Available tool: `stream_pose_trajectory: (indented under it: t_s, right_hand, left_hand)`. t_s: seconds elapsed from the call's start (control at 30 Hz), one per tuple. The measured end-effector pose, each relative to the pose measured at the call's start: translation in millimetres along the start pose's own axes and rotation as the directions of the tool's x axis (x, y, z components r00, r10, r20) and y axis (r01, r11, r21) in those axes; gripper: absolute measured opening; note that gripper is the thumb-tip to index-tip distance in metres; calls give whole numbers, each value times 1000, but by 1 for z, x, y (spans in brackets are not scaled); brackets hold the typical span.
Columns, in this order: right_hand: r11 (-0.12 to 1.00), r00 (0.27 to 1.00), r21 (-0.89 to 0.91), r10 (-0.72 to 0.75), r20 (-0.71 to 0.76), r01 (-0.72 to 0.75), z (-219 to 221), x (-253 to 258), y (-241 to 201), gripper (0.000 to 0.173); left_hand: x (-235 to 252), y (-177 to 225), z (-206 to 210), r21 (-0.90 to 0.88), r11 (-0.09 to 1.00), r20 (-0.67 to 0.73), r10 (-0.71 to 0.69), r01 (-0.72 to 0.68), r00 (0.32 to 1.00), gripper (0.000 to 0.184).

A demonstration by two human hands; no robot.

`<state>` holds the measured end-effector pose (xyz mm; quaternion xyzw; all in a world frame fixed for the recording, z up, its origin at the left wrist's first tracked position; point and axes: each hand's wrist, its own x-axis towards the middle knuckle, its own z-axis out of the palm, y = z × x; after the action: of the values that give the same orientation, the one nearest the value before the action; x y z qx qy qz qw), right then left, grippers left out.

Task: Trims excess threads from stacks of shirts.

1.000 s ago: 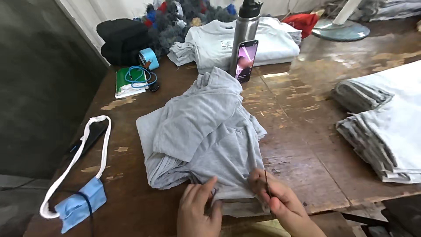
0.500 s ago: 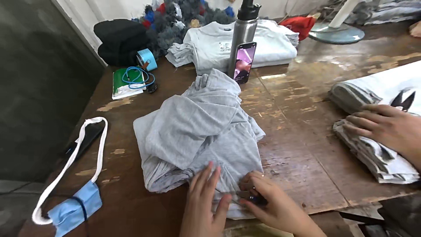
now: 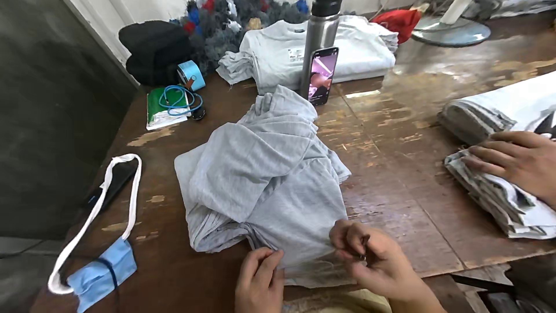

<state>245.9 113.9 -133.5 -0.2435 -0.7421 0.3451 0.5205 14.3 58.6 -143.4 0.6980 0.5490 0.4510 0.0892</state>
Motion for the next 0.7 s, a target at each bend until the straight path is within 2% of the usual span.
stream_pose_trajectory:
  t_s: [0.07, 0.13, 0.2, 0.23, 0.3, 0.37, 0.4, 0.5, 0.63, 0.7]
  right_hand:
    - [1000, 989, -15, 0, -146, -2, 7, 12, 2, 12]
    - [998, 969, -37, 32, -245, -43, 16, 18, 6, 12]
    - [990, 976, -83, 99, -192, -116, 23, 16, 11, 11]
    - [985, 985, -102, 130, -117, -142, 26, 13, 12, 8]
    - [979, 985, -112, 170, 8, -168, 32, 6, 13, 19]
    - [986, 986, -40, 165, 30, -164, 38, 3, 11, 26]
    - [988, 988, 14, 153, 21, -153, 40, 2, 9, 29]
    - [995, 999, 90, 51, 3, -51, 51, 5, 5, 32]
    - [990, 991, -67, -124, 54, 128, 62, 12, 0, 19]
    - [954, 970, -176, -235, 64, 243, 66, 13, 1, 13]
  left_hand:
    - [6, 0, 0, 1, 1000, 14, 15, -15, 1000, 16]
    - [9, -2, 1, -109, 994, 20, -15, 17, 1000, 21]
    - [11, -2, -1, -343, 931, 39, -117, 124, 992, 28]
    - [12, 0, -2, -481, 856, 62, -180, 188, 982, 31]
    - [10, 1, -4, -697, 662, 119, -274, 277, 954, 34]
    - [6, -2, -3, -791, 539, 138, -303, 289, 943, 32]
    - [4, -3, -2, -801, 524, 137, -311, 290, 940, 29]
    - [0, -3, -5, -818, 500, 152, -286, 282, 946, 26]
    - [-4, 0, -10, -864, 399, 209, -270, 307, 940, 28]
    - [-7, 4, -12, -862, 391, 225, -273, 321, 935, 32]
